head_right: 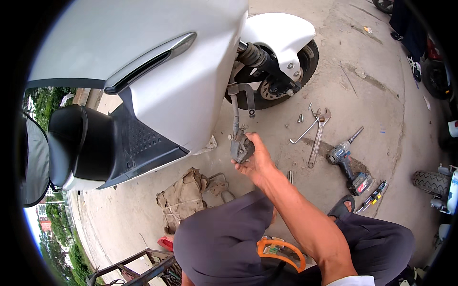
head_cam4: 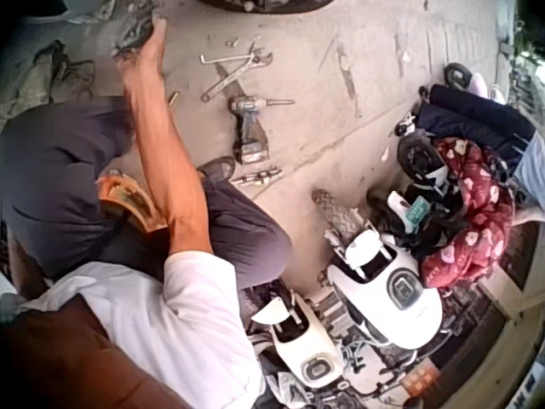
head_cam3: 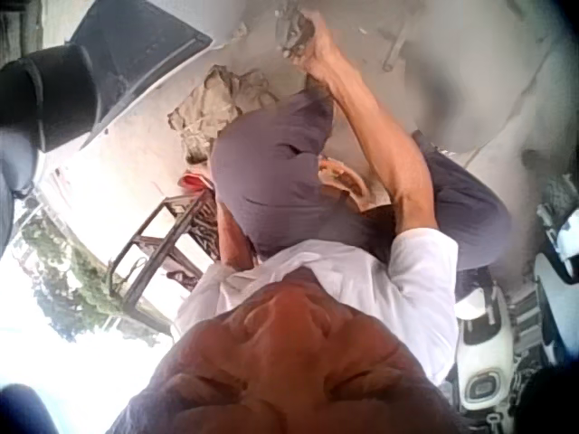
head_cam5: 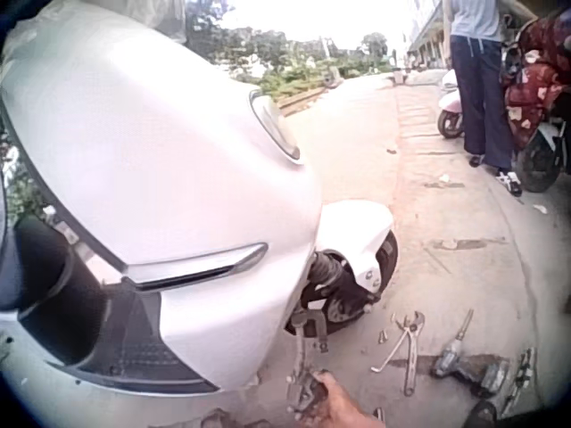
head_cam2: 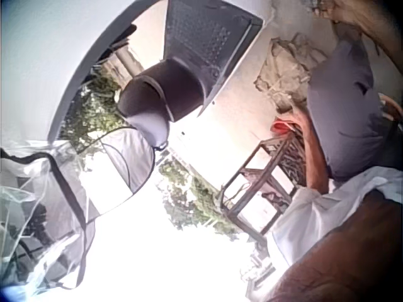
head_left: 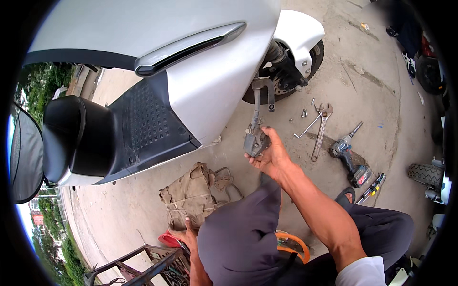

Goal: The person uses a power drill and various hand tools to remove bolts and disassemble the front brake caliper of a white scooter. They work on the front wheel area, loosening fasteners and eventually detaching the brake assembly from the fork.

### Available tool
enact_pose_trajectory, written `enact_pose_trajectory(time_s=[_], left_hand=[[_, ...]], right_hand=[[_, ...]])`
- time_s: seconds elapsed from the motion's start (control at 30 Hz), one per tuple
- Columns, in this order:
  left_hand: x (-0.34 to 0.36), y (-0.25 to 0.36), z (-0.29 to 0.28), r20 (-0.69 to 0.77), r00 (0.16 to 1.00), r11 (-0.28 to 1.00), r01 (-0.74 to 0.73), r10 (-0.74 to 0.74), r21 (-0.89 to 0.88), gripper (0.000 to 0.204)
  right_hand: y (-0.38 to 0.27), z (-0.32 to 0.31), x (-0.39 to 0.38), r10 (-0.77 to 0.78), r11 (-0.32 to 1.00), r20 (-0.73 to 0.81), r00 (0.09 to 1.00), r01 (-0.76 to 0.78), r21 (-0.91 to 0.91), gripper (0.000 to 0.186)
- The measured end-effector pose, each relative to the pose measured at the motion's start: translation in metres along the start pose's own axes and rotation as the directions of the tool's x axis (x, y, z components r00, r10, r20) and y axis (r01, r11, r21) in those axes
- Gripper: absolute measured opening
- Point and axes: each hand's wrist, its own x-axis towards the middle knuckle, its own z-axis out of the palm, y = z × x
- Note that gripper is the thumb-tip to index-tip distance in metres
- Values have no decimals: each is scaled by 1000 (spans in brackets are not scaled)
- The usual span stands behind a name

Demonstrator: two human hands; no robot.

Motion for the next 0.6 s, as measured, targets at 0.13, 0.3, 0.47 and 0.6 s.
enact_pose_trajectory(time_s=[0.13,0.3,0.47,0.6], left_hand=[[-37,36,-86,215,913,786,409,-348,-463,88],[-63,-31,-120,812,451,-182,822,-370,-539,47],[-91,-2,-144,835,477,-288,788,-275,-544,37],[-122,49,-163,862,460,-292,812,-212,-505,35]], right_hand=[[10,13,-126,-134,983,-156,979,112,-142,45],[13,30,-287,-346,936,-215,913,320,-148,35],[-11,8,-418,-475,858,-223,851,391,-333,37],[-45,5,-475,-485,813,-184,855,364,-453,34]])
